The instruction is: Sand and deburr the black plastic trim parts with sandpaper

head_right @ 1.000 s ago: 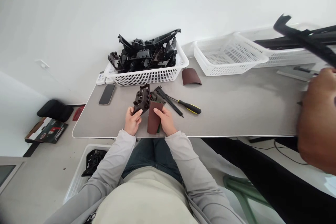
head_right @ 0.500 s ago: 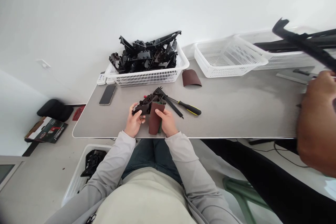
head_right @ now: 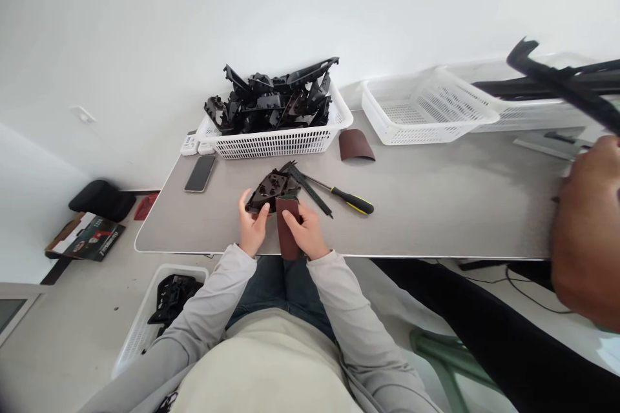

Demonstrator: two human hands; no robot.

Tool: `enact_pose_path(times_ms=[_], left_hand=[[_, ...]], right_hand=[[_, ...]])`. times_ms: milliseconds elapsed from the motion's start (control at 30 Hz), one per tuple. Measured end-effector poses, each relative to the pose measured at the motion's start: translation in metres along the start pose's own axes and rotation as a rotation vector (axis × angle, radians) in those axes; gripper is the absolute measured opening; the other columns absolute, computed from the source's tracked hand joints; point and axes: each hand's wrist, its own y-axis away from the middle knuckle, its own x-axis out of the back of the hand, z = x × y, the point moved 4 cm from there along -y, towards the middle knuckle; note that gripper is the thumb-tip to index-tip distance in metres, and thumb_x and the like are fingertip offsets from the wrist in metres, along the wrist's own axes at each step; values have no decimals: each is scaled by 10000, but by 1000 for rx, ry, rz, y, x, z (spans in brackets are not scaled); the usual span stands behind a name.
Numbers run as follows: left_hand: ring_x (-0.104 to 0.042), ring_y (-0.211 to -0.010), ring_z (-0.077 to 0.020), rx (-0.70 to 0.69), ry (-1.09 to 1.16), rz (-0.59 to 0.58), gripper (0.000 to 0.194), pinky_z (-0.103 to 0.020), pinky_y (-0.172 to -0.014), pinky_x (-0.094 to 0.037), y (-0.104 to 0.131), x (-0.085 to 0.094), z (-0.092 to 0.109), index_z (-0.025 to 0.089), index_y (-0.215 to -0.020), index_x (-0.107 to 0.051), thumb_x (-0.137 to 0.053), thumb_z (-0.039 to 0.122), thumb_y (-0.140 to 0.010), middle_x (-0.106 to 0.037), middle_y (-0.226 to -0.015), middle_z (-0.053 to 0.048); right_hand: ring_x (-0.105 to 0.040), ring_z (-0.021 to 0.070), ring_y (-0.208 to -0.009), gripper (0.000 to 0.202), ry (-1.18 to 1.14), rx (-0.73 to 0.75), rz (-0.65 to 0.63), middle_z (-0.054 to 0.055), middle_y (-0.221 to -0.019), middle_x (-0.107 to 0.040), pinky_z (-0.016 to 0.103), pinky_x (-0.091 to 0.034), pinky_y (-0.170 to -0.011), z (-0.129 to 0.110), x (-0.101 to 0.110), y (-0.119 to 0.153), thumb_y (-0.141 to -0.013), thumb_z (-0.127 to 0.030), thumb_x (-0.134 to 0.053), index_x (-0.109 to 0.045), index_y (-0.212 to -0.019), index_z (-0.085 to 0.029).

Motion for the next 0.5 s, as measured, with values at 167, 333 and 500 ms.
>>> enact_pose_path(times_ms=[167,333,500], left_hand=[[-634,-1001,-203,-34,7,-23,607,-342,-845,-532,0,-2,-2,230,-1209,-400,-667,509,-741,-583,-1179,-118],[-635,-971,-195,-30,-20,19,587,-343,-865,-514,-2,0,-2,222,-1168,-421,-677,513,-727,-594,-1127,-108],[-618,-1037,-200,-55,-5,17,643,-356,-920,-494,-4,2,-3,225,-1254,-371,-663,497,-750,-574,-1196,-129]], right_hand=[[-600,225,-800,233,247,117,-143,77,-841,-653,343,-465,-735,-18,-5,5,-827,-301,-475,-686,-831,-203],[-585,210,-739,238,336,105,-175,65,-771,-634,317,-452,-694,-23,-6,9,-831,-279,-447,-672,-794,-212],[-588,213,-740,221,267,66,-192,61,-761,-649,326,-449,-703,-20,-7,8,-802,-306,-488,-680,-760,-204]])
